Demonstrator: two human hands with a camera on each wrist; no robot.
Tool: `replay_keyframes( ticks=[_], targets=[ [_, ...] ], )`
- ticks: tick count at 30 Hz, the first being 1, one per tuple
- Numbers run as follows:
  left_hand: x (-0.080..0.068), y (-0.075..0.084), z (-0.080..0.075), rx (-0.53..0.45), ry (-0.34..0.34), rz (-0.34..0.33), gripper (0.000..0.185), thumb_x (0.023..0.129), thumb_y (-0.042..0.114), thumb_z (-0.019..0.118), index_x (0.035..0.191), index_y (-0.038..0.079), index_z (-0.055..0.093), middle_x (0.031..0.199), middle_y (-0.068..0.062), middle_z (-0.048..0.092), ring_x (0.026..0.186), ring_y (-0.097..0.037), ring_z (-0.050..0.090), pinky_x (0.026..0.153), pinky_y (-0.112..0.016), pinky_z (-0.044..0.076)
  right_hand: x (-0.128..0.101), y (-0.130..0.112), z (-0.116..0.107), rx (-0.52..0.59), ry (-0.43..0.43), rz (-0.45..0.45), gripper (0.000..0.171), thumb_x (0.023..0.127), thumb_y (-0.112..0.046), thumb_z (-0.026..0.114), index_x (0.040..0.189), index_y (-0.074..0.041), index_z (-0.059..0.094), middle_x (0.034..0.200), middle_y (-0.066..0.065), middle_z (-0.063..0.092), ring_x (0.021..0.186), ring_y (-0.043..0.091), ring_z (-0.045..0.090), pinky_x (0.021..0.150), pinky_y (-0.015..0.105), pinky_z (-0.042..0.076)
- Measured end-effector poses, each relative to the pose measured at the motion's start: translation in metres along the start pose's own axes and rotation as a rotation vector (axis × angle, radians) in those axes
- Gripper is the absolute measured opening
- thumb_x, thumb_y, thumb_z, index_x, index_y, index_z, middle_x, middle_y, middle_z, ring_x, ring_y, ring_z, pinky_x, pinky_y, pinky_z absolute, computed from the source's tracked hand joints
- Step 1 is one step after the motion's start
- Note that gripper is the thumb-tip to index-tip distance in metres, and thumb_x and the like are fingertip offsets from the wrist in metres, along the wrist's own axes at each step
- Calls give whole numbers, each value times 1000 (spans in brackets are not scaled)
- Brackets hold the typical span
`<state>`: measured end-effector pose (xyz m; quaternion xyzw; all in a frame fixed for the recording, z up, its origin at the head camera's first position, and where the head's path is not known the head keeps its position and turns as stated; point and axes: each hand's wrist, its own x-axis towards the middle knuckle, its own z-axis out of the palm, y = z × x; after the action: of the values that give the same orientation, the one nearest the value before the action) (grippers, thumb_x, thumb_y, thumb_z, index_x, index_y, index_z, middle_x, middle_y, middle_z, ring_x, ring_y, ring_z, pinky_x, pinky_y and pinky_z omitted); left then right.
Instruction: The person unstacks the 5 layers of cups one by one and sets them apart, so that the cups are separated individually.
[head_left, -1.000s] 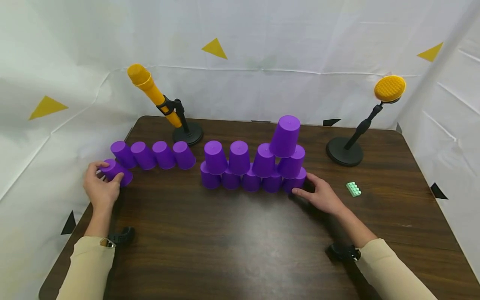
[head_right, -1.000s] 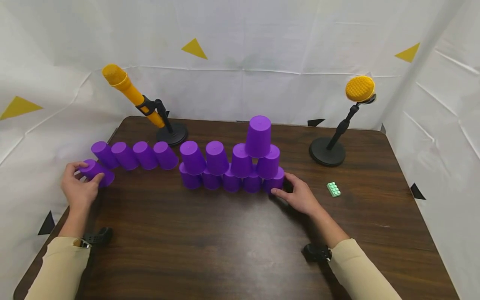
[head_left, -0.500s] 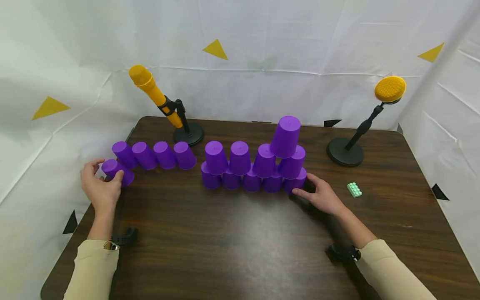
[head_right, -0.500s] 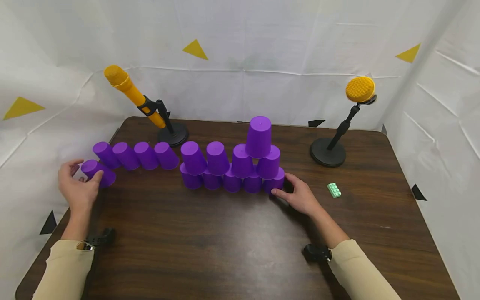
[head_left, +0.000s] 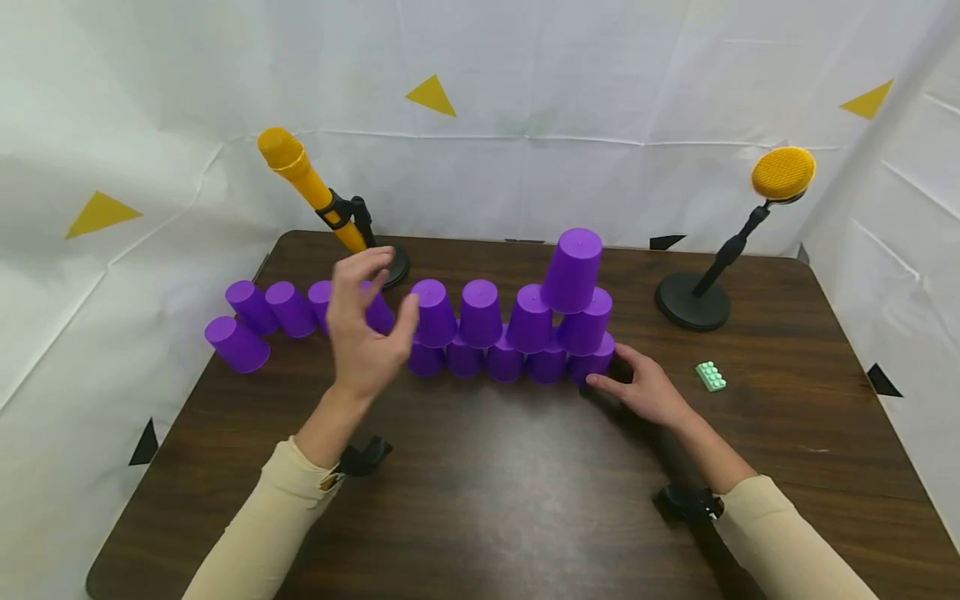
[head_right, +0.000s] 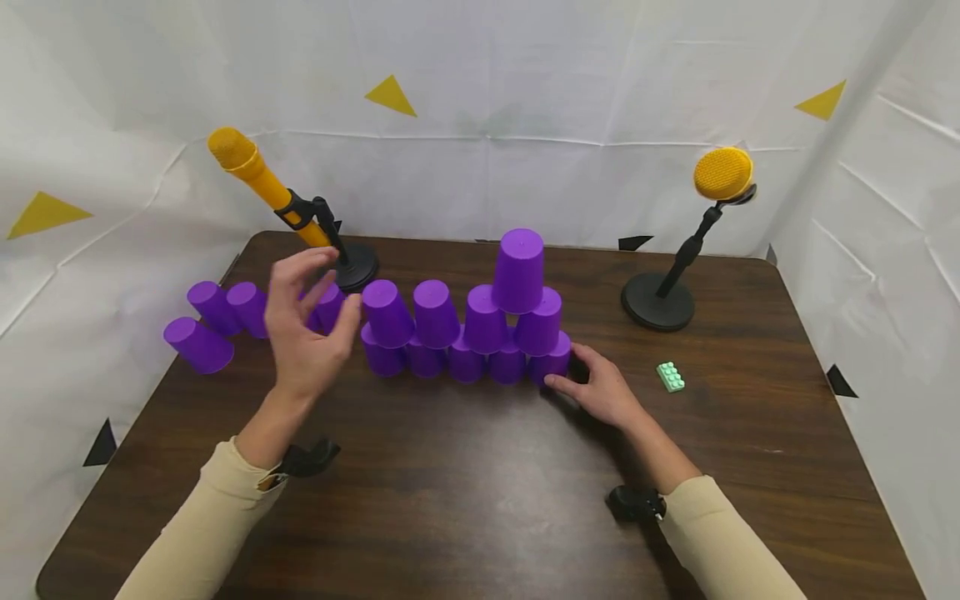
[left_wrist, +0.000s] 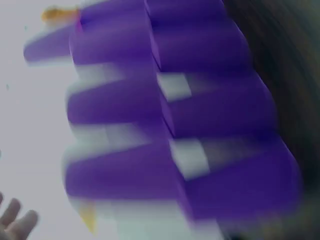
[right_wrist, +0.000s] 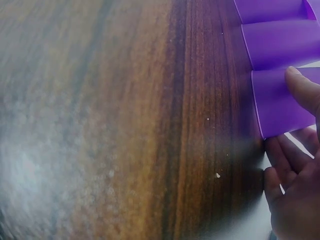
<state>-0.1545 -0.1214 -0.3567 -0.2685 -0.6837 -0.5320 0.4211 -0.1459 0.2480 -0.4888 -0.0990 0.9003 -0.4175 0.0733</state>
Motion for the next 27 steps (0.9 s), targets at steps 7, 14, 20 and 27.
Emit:
replay_keyframes(
  ticks=[7, 14, 20, 27],
  targets=[
    [6, 9, 80, 5, -405, -6, 65, 85, 16, 75, 141, 7, 43, 140, -9, 46, 130, -21, 42, 101, -38, 42, 1, 1, -2, 8, -11, 12, 72, 90, -41, 71, 145, -3, 43, 141, 22, 50, 132, 40, 43, 109, 60, 29],
    [4, 19, 124, -36, -512, -124, 67, 88, 24, 74, 145, 14, 40, 141, -6, 43, 129, -15, 43, 102, -33, 41, -1, 2, -2, 6, -15, 17, 73, 90, -43, 70, 146, -4, 42, 143, 21, 49, 134, 40, 41, 109, 60, 28],
    [2, 20, 141, -24, -473, -154, 52, 90, 20, 71, 137, 17, 49, 133, -6, 48, 116, -15, 52, 92, -29, 47, -1, 1, -2, 11, -8, -7, 70, 91, -40, 70, 145, -4, 44, 141, 20, 51, 132, 39, 43, 108, 61, 29],
    [2, 17, 133, -75, -409, -114, 43, 91, 12, 70, 131, 14, 54, 130, -8, 51, 117, -17, 53, 96, -29, 46, 0, 3, 0, 13, -2, -3, 69, 90, -38, 71, 144, -5, 45, 141, 20, 51, 132, 38, 43, 109, 59, 29]
  ],
)
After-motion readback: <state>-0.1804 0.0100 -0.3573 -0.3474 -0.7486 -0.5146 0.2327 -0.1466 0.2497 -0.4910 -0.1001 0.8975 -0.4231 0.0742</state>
